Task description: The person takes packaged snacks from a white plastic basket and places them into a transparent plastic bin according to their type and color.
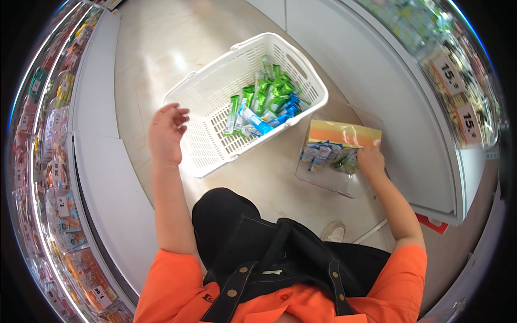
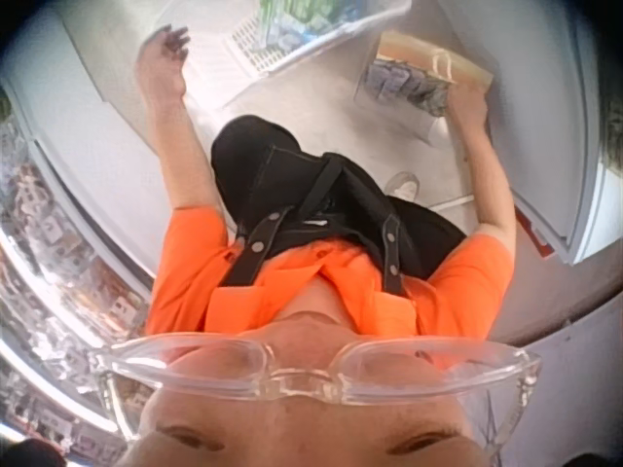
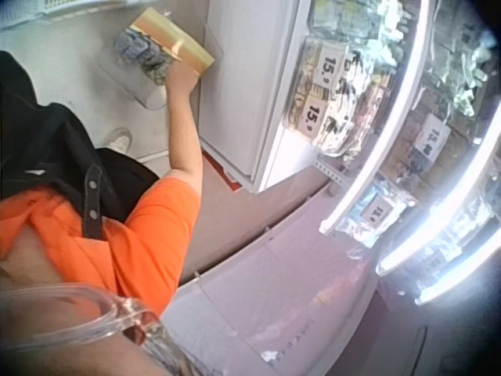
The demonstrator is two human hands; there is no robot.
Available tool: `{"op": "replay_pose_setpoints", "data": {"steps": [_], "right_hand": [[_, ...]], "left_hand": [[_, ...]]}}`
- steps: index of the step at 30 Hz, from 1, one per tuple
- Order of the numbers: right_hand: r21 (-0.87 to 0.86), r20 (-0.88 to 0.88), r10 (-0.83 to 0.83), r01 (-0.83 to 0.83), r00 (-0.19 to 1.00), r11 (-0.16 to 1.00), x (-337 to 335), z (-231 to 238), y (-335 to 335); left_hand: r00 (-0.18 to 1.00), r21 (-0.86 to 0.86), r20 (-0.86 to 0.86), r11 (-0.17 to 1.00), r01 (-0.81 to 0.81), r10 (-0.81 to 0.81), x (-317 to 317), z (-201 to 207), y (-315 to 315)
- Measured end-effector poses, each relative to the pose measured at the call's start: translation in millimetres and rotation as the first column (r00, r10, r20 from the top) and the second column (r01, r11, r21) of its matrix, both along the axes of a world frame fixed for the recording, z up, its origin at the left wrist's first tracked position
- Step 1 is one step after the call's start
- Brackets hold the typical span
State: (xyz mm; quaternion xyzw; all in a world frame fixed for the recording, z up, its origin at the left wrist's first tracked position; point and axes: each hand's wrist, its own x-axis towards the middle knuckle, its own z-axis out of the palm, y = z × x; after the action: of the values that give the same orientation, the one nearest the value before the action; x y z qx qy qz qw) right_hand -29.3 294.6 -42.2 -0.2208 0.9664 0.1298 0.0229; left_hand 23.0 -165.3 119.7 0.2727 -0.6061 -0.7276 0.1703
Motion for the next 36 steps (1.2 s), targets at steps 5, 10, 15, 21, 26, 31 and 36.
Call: {"op": "replay_pose_setpoints", "data": {"steps": [5, 10, 15, 21, 26, 31, 36], "right_hand": [[0.004, -0.035, -0.05, 0.05, 0.998, 0.999, 10, 28, -10], [-0.169, 0.36, -0.012, 0.078, 0.933, 0.982, 42, 48, -47], [-0.072, 0.357, -0.063, 0.095, 0.932, 0.993, 89, 10, -86], [-0.021, 0.217, -0.209, 0.218, 0.954, 0.976, 110, -61, -98], [-0.126, 0.257, -0.202, 0.24, 0.945, 0.963, 116, -63, -110], [-0.176, 0.224, -0.225, 0.267, 0.948, 0.947, 122, -70, -122], [-0.195, 0.152, -0.276, 0.303, 0.949, 0.933, 125, -70, -126]], "left_hand": [[0.836, -0.135, 0.455, 0.904, 0.405, -0.307, -17, -71, -7], [0.654, -0.423, 0.638, 0.524, 0.739, -0.407, -73, -156, 10], [0.632, -0.578, 0.695, 0.257, 0.775, -0.344, -140, -214, 51], [0.599, -0.615, 0.708, 0.09, 0.783, -0.375, -187, -230, 64], [0.617, -0.63, 0.698, 0.096, 0.77, -0.363, -201, -243, 72], [0.57, -0.507, 0.733, 0.261, 0.822, -0.37, -195, -257, 76], [0.636, -0.62, 0.685, 0.174, 0.765, -0.356, -173, -267, 84]]}}
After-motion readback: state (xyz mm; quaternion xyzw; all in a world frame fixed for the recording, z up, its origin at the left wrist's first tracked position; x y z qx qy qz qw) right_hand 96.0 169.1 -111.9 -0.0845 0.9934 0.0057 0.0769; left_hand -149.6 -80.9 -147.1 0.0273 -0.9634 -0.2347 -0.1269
